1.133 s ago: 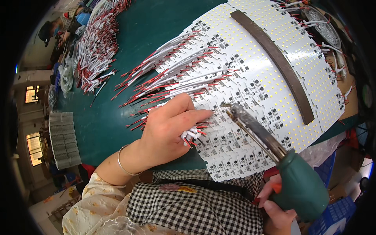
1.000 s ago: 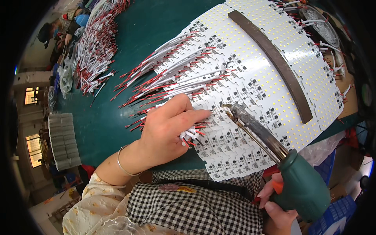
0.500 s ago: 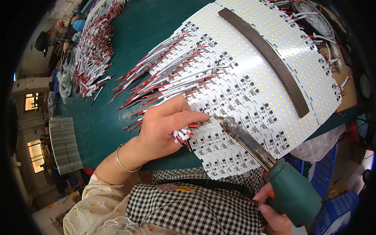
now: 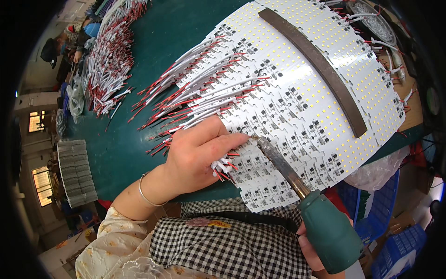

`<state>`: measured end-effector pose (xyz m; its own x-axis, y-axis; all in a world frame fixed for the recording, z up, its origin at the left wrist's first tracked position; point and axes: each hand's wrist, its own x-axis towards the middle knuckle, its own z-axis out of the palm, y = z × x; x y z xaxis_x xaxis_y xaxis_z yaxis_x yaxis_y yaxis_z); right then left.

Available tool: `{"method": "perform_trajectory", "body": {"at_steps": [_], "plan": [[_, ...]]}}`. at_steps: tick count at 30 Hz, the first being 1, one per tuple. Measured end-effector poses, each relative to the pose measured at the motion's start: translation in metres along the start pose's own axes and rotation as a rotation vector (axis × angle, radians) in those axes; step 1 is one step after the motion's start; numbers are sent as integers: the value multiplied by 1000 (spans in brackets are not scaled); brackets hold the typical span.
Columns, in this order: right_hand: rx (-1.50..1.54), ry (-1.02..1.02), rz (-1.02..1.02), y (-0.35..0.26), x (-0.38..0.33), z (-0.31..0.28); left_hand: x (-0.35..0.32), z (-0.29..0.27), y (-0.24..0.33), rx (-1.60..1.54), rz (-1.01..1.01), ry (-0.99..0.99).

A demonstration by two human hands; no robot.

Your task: The person moves a blue crate aside and solders wires onto LED circuit board sheets using a soldering gun.

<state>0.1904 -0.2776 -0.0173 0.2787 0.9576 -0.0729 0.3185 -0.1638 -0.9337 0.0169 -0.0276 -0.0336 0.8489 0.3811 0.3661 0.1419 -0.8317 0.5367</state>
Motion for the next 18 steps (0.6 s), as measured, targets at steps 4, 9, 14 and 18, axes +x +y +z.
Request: {"method": "perform_trajectory", "body": {"at_steps": [4, 9, 14, 18], "plan": [[431, 167, 247, -5, -3, 0, 0, -1, 1, 5, 19, 2], [640, 267, 149, -6, 3, -6, 1, -4, 2, 19, 15, -48], [660, 252, 79, -2, 8, -12, 6, -16, 4, -21, -15, -120], [755, 297, 32, -2, 10, -17, 13, -29, 5, 38, -18, -52]]}}
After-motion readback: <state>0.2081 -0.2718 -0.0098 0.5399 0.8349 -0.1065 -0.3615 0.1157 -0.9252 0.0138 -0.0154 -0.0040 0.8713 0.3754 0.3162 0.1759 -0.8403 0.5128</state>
